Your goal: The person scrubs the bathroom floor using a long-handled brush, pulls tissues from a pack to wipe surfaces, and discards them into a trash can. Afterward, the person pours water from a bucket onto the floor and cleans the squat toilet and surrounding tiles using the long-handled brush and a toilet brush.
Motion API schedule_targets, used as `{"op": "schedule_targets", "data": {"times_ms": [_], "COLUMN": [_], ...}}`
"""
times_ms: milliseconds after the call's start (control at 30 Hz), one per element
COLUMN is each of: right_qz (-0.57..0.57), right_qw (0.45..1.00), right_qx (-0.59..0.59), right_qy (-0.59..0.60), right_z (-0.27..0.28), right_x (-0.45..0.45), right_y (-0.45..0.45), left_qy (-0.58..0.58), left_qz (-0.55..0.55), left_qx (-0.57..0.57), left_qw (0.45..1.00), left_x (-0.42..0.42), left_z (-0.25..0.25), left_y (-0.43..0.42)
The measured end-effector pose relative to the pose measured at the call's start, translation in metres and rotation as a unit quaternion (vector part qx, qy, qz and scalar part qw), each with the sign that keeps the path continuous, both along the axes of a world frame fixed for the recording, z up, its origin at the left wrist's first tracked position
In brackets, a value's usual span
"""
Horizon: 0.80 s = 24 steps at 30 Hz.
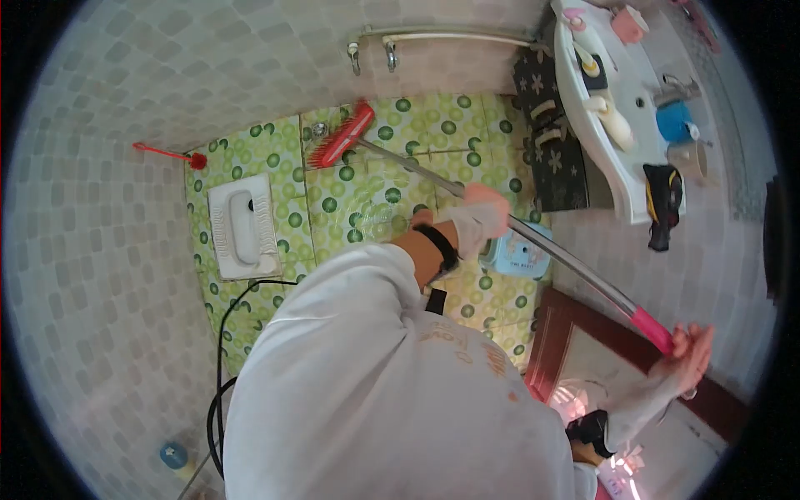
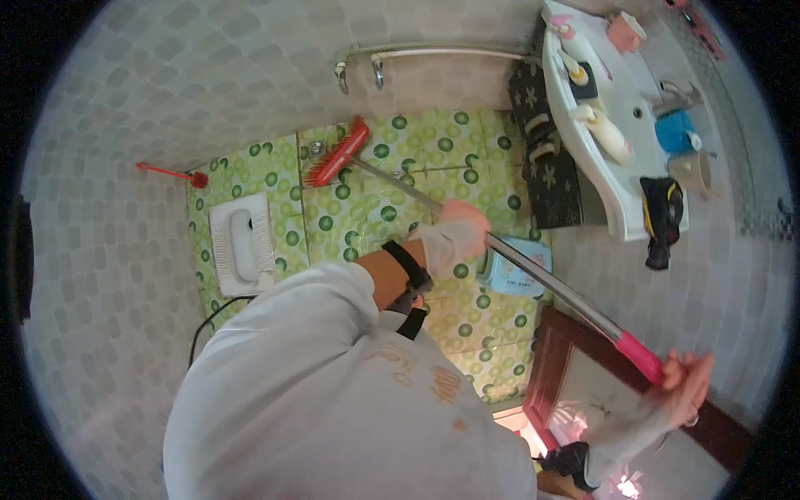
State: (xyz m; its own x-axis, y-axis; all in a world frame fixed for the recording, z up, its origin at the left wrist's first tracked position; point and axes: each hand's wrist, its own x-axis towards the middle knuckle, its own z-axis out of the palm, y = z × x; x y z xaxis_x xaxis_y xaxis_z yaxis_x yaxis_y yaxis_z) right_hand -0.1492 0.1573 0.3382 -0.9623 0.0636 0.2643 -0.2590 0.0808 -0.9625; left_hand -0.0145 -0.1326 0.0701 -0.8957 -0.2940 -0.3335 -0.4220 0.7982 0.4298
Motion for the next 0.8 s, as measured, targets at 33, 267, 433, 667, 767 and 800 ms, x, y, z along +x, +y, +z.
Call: {"op": "schedule_targets", "data": {"times_ms": [33,267,433,667,767,800], "right_qz": [-0.060,0.015,0.262,0.080,0.124,0.125], "right_qw": [0.998,0.999,0.963,0.997,0.992,0.992], "right_qx": [-0.010,-0.005,0.027,-0.003,0.007,0.012], "right_qy": [0.027,0.041,-0.053,0.006,0.020,0.012], "right_z": [0.014,0.029,-0.012,0.031,0.009,0.000], "right_x": [-0.009,-0.079,-0.098,-0.145,-0.154,-0.154], "right_y": [-0.013,-0.087,-0.128,-0.118,-0.134,-0.144], "left_qy": [0.001,0.087,-0.036,0.013,-0.011,-0.006], "left_qz": [0.008,0.053,0.062,0.095,0.117,0.132], "left_qx": [0.002,0.040,0.049,0.032,0.053,0.042], "left_qw": [1.000,0.994,0.996,0.995,0.992,0.990], "left_x": [-0.015,-0.056,-0.039,-0.082,-0.089,-0.086], "left_z": [0.007,0.009,-0.012,0.020,-0.004,-0.031], "left_y": [-0.001,-0.056,-0.099,-0.077,-0.085,-0.089]}}
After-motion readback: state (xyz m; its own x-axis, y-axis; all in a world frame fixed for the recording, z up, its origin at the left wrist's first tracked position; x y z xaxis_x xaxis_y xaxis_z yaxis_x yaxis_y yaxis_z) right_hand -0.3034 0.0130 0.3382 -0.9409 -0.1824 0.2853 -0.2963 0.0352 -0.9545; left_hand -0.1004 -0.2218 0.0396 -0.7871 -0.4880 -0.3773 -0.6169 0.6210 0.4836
